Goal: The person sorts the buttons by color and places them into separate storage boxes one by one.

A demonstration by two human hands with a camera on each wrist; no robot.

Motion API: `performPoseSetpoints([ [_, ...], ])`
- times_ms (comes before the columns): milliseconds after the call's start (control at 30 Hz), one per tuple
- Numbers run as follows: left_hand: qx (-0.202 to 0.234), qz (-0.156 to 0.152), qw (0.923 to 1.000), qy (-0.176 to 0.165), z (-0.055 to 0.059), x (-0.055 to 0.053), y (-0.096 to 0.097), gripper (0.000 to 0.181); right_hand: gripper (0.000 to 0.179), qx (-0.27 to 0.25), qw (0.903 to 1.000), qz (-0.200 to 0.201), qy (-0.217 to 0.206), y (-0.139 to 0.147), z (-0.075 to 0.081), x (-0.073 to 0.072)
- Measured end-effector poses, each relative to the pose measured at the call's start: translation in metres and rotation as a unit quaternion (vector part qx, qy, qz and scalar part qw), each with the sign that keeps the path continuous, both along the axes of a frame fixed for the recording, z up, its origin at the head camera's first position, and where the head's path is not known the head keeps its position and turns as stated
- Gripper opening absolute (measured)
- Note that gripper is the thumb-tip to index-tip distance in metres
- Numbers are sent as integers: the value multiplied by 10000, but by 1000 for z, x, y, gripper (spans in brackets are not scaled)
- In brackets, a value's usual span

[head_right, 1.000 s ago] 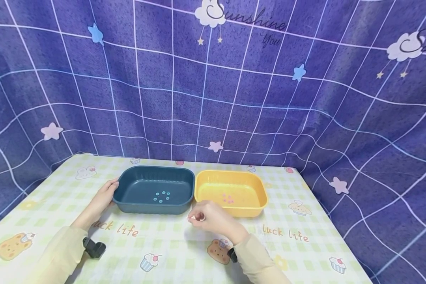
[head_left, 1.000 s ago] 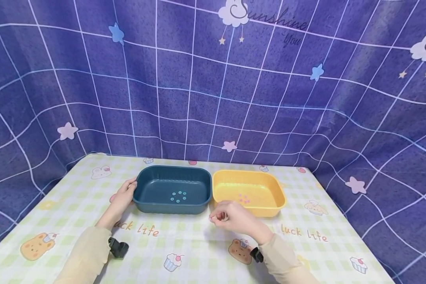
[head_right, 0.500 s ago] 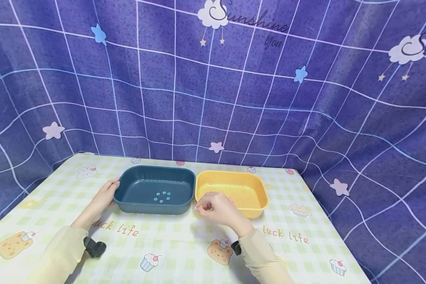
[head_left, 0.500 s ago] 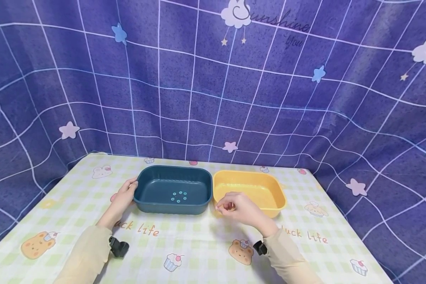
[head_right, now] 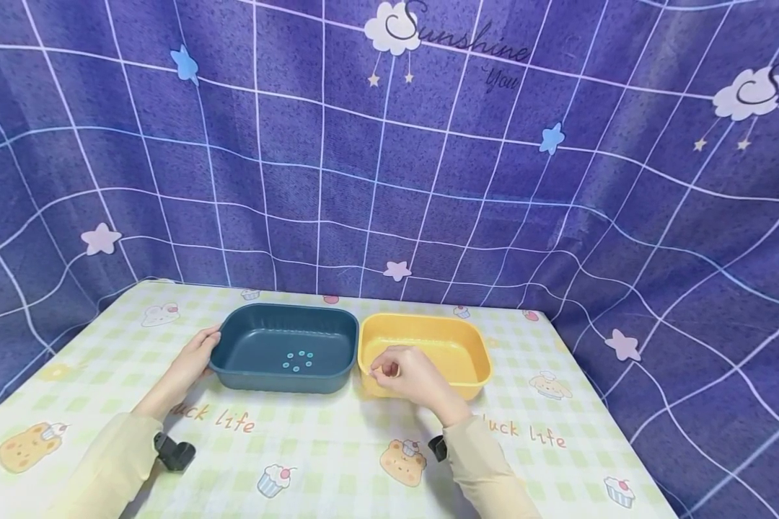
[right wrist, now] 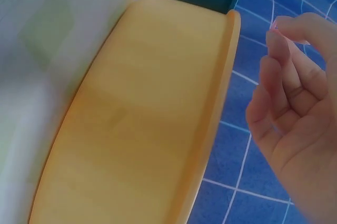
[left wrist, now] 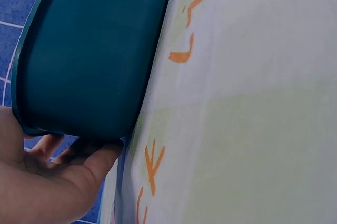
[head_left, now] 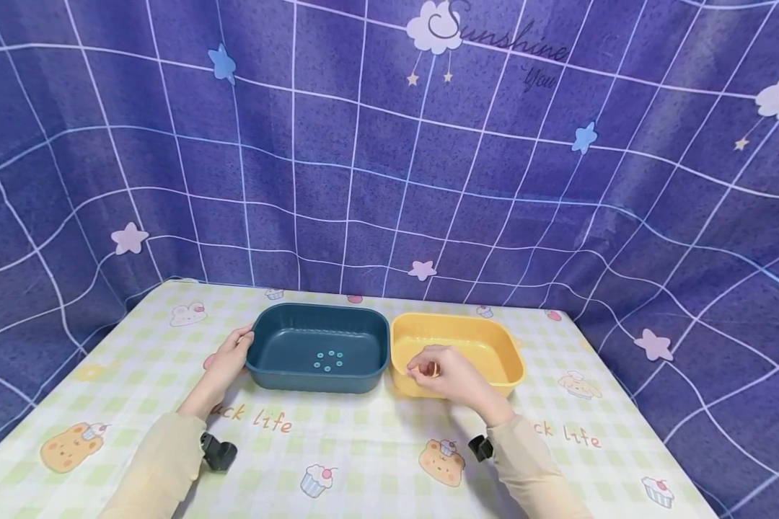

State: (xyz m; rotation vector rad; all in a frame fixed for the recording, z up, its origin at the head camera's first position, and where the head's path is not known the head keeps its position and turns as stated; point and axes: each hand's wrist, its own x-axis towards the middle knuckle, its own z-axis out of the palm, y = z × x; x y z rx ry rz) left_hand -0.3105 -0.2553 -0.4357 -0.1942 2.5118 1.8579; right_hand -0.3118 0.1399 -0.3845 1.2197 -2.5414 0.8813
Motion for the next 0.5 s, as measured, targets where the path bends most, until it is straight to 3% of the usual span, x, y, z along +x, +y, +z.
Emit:
performPoseSetpoints([
  [500,4,-58,10000,34,-2,0,-1,59,6,-83,9990,-447,-20,9,-4,-10],
])
